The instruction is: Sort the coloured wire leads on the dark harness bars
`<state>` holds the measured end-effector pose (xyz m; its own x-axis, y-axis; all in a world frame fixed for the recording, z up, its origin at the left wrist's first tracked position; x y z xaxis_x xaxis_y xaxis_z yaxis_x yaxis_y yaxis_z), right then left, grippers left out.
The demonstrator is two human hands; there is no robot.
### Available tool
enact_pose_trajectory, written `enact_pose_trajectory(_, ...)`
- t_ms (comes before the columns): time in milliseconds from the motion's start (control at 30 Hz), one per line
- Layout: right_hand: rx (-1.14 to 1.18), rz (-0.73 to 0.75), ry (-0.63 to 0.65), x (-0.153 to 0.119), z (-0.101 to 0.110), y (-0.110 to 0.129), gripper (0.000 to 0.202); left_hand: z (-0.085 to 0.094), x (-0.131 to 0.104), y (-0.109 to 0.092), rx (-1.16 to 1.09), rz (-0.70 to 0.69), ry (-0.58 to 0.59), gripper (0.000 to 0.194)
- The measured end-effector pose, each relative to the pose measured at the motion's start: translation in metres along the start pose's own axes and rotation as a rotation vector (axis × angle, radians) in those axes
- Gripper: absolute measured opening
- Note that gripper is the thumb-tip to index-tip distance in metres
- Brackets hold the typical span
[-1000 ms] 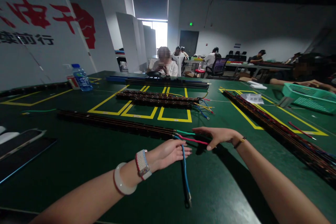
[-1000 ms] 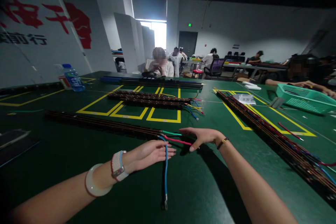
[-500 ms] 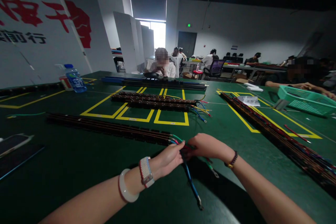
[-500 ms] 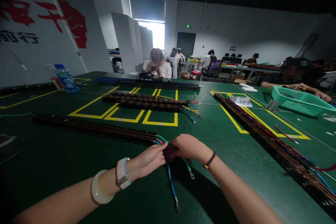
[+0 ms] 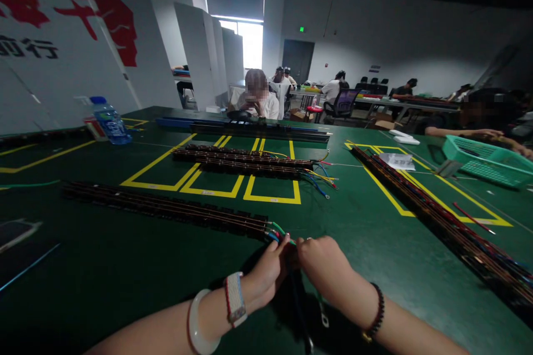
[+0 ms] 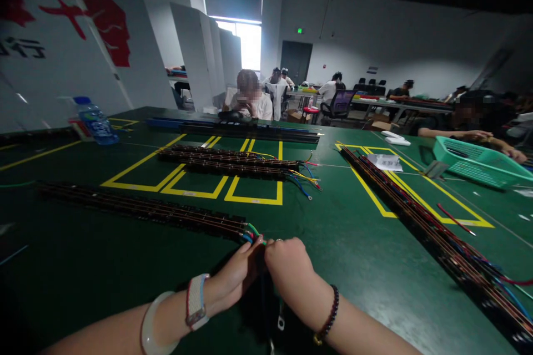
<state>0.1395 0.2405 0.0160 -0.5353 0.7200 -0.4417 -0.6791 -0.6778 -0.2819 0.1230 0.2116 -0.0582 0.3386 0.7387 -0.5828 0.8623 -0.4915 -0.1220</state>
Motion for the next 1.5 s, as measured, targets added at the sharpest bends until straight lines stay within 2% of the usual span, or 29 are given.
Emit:
enact_pose_trajectory(100, 0.056, -0.067, 0.116, -0.004, 0.005, -0.02, 0.019, 0.003, 0.001, 0.0, 0.022, -0.007, 0.005, 0.008)
enact_pose_trajectory(200, 0.232, -0.053, 0.166, -0.002, 0.007, -0.039, 0.026, 0.002, 0.001, -0.002, 0.025, -0.036, 0.069, 0.011)
enact_pose_trajectory(300, 0.47, -0.02, 0.224, 0.004, -0.004, -0.055, 0.035, 0.001, 0.001, -0.001, 0.002, -0.021, 0.094, 0.014)
enact_pose_trajectory(367, 0.512, -0.063, 0.23, 0.01, -0.012, -0.068, 0.034, -0.001, 0.001, 0.0, -0.018, 0.009, 0.101, 0.016)
enact_pose_trajectory(500, 0.229, -0.216, 0.095, 0.026, -0.011, -0.098, 0.031, -0.004, 0.0, 0.0, -0.009, 0.072, 0.087, 0.016)
enact_pose_trajectory(600, 0.089, -0.133, 0.034, 0.046, -0.011, -0.1, 0.034, -0.001, 0.001, 0.001, 0.036, 0.099, 0.068, 0.018)
enact_pose_trajectory(733, 0.052, -0.018, -0.147, 0.072, -0.014, -0.101, 0.038, 0.005, 0.006, 0.004, 0.071, 0.097, 0.09, 0.03)
enact_pose_trajectory(833, 0.035, 0.046, -0.383, 0.072, -0.014, -0.095, 0.037, 0.007, 0.01, 0.004, 0.066, 0.083, 0.088, 0.046)
enact_pose_trajectory(933, 0.024, 0.105, -0.689, 0.054, -0.003, -0.087, 0.028, 0.007, 0.01, 0.002, 0.053, 0.079, 0.072, 0.056)
enact_pose_trajectory(1000, 0.048, 0.13, -0.809, 0.045, 0.002, -0.086, 0.024, 0.006, 0.011, 0.001, 0.044, 0.089, 0.062, 0.06)
enact_pose_trajectory(1133, 0.087, 0.128, -0.857, 0.049, 0.007, -0.09, 0.023, 0.008, 0.016, 0.005, 0.025, 0.127, 0.04, 0.067)
enact_pose_trajectory(1300, 0.078, 0.175, -0.837, 0.055, 0.005, -0.09, 0.023, 0.012, 0.021, 0.008, 0.022, 0.135, 0.014, 0.071)
enact_pose_trajectory(1500, 0.109, 0.203, -0.81, 0.056, 0.002, -0.091, 0.019, 0.011, 0.016, 0.004, -0.002, 0.144, -0.029, 0.072)
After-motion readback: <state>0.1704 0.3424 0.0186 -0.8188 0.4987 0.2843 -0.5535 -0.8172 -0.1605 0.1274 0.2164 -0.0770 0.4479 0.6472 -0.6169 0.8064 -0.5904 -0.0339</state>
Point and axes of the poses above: each hand's wrist, its own x-axis towards the middle knuckle, its own z-axis out of the back of the hand, y = z × x, the point moved 10 cm from there along x, towards the middle knuckle, and after that the axes turned 8 degrees about -x, right-handed, at the moved point
